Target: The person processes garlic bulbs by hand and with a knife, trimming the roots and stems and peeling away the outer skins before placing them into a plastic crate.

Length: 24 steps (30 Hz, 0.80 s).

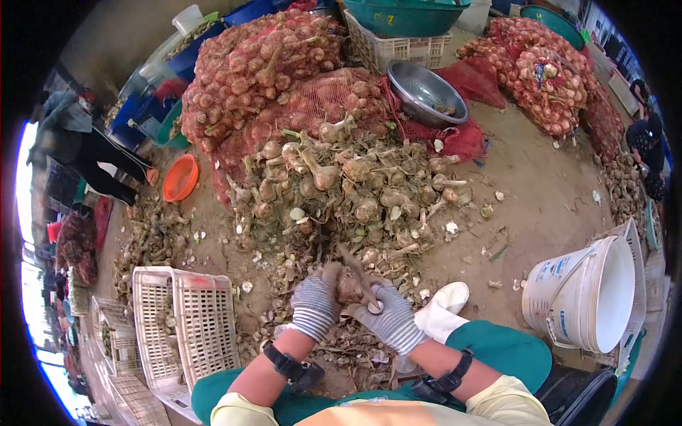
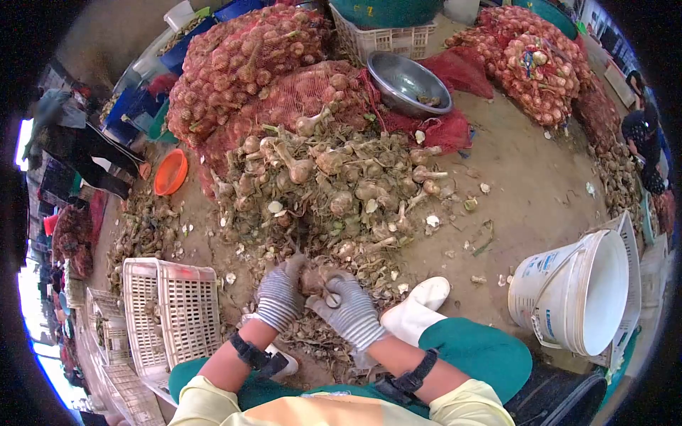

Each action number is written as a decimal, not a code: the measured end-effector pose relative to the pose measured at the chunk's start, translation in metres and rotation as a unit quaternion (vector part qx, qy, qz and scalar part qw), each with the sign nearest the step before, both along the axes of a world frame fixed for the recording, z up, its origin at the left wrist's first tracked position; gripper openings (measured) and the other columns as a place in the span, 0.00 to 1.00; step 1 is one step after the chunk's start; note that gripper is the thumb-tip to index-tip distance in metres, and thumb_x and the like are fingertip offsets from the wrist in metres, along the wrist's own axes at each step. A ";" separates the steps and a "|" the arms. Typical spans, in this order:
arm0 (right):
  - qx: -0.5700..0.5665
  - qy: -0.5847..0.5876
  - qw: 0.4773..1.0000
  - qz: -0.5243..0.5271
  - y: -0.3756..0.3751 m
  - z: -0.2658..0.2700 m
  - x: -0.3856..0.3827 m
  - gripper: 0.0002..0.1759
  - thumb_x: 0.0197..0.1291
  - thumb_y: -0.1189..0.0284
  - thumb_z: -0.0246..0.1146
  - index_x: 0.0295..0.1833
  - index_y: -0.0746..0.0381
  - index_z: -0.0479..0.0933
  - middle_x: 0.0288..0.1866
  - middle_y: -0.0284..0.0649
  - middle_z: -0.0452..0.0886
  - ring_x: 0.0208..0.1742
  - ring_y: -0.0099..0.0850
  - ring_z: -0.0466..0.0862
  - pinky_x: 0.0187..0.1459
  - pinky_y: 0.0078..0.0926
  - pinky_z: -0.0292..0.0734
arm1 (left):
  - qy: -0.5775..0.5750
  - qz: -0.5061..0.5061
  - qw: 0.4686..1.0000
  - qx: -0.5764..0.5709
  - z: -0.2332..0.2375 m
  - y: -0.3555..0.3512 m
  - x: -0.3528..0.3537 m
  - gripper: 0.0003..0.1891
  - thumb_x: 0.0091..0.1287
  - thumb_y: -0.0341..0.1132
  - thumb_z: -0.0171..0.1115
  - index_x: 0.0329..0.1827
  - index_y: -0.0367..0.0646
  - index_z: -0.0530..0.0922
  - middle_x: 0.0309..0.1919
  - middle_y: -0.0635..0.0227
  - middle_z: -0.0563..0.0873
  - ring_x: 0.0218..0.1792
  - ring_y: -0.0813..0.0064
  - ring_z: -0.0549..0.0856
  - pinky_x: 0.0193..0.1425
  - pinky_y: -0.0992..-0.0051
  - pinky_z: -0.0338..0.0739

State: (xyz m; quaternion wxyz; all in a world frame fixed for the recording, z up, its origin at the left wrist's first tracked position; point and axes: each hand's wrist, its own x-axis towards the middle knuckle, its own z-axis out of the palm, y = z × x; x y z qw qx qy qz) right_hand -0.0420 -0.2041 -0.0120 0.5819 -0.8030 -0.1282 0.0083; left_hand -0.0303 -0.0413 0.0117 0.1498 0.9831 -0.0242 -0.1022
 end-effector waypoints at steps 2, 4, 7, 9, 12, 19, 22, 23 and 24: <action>-0.006 0.148 0.989 -0.026 -0.001 0.008 -0.003 0.17 0.43 0.63 0.68 0.32 0.65 0.74 0.28 0.39 0.75 0.30 0.33 0.77 0.36 0.27 0.72 | -0.016 -0.024 0.998 -0.052 -0.004 -0.004 -0.013 0.30 0.42 0.33 0.70 0.52 0.46 0.69 0.39 0.54 0.80 0.39 0.55 0.81 0.44 0.62 0.75; 0.053 0.279 0.958 -0.032 -0.016 0.008 0.005 0.16 0.46 0.66 0.65 0.37 0.67 0.75 0.27 0.41 0.76 0.30 0.27 0.77 0.35 0.27 0.73 | -0.032 0.007 0.987 -0.156 -0.001 -0.006 -0.029 0.28 0.42 0.33 0.71 0.49 0.45 0.71 0.40 0.54 0.80 0.40 0.54 0.80 0.44 0.64 0.76; -0.033 0.210 0.974 -0.075 -0.041 -0.006 0.020 0.15 0.47 0.66 0.62 0.38 0.66 0.75 0.28 0.45 0.78 0.30 0.32 0.78 0.36 0.29 0.75 | -0.072 0.017 0.964 -0.255 -0.019 0.004 -0.041 0.27 0.43 0.28 0.69 0.49 0.42 0.71 0.39 0.55 0.79 0.40 0.62 0.80 0.43 0.70 0.76; -0.140 0.105 0.983 -0.060 -0.047 -0.001 0.020 0.14 0.47 0.72 0.62 0.40 0.66 0.74 0.29 0.43 0.78 0.30 0.32 0.79 0.34 0.25 0.76 | -0.067 0.050 0.942 -0.325 -0.009 0.002 -0.047 0.28 0.45 0.27 0.68 0.51 0.39 0.68 0.37 0.58 0.79 0.39 0.71 0.79 0.41 0.75 0.76; -0.170 -0.044 0.981 0.087 -0.041 0.030 0.002 0.08 0.46 0.70 0.56 0.30 0.64 0.73 0.26 0.47 0.73 0.27 0.42 0.77 0.34 0.35 0.75 | 0.009 0.107 0.899 -0.424 -0.013 0.006 -0.048 0.23 0.51 0.26 0.63 0.51 0.38 0.67 0.39 0.59 0.79 0.40 0.71 0.79 0.43 0.75 0.76; -0.202 -0.118 0.962 0.141 -0.024 0.045 -0.025 0.08 0.40 0.71 0.60 0.30 0.60 0.74 0.27 0.43 0.74 0.28 0.45 0.77 0.31 0.39 0.74 | 0.118 0.199 0.697 -0.678 -0.020 0.016 -0.057 0.12 0.66 0.33 0.49 0.51 0.39 0.68 0.45 0.61 0.78 0.42 0.71 0.80 0.46 0.72 0.78; -0.172 -0.137 0.962 0.160 -0.026 0.046 -0.023 0.11 0.39 0.71 0.61 0.33 0.58 0.75 0.29 0.45 0.76 0.31 0.43 0.79 0.34 0.39 0.75 | 0.131 0.219 0.675 -0.692 0.021 -0.006 -0.066 0.12 0.67 0.33 0.48 0.50 0.38 0.68 0.45 0.61 0.78 0.43 0.70 0.80 0.48 0.72 0.79; -0.178 -0.160 0.958 0.160 -0.027 0.036 -0.019 0.13 0.38 0.71 0.62 0.35 0.58 0.76 0.27 0.44 0.75 0.31 0.44 0.78 0.34 0.39 0.75 | 0.129 0.208 0.673 -0.698 0.016 -0.003 -0.066 0.12 0.66 0.33 0.48 0.49 0.38 0.68 0.44 0.60 0.78 0.43 0.70 0.80 0.48 0.71 0.79; -0.180 -0.161 0.957 0.159 -0.029 0.024 -0.013 0.13 0.38 0.71 0.62 0.35 0.58 0.76 0.27 0.44 0.75 0.31 0.44 0.78 0.34 0.39 0.75 | 0.127 0.196 0.672 -0.703 0.009 0.003 -0.065 0.11 0.66 0.33 0.48 0.48 0.37 0.69 0.44 0.59 0.78 0.43 0.69 0.80 0.48 0.71 0.79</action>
